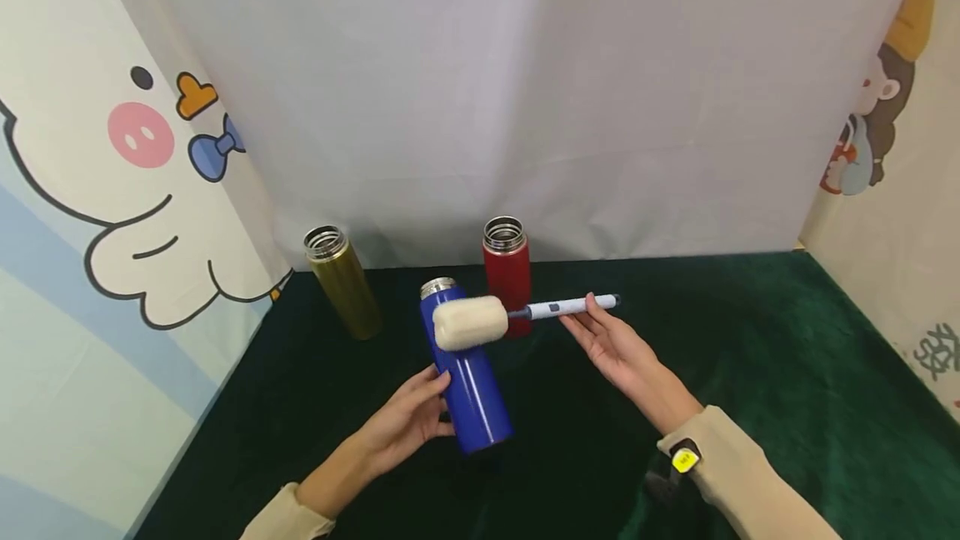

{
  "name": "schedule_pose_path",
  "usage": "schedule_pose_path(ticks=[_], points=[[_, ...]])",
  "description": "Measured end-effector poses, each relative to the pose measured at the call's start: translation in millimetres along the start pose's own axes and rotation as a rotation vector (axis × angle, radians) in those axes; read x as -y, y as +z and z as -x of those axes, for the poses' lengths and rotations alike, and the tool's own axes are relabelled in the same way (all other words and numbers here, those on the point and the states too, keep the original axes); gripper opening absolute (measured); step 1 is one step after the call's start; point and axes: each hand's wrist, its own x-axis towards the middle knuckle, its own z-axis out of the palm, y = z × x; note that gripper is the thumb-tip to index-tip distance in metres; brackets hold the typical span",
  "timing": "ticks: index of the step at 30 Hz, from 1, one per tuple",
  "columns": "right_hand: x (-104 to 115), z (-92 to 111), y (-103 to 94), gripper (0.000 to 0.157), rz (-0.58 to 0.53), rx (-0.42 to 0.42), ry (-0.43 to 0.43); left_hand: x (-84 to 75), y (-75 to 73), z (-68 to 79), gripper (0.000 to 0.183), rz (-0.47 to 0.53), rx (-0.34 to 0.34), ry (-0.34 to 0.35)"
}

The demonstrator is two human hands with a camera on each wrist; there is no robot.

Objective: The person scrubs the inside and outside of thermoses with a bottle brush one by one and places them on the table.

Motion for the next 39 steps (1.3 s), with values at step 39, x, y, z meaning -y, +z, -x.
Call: schedule_pose_path(ticks=[39], points=[[1, -4, 10.0, 0.019, -0.033, -0.065, -0.006, -1.1, 0.8, 3.2, 0.059, 0.052, 0.064, 0.039]])
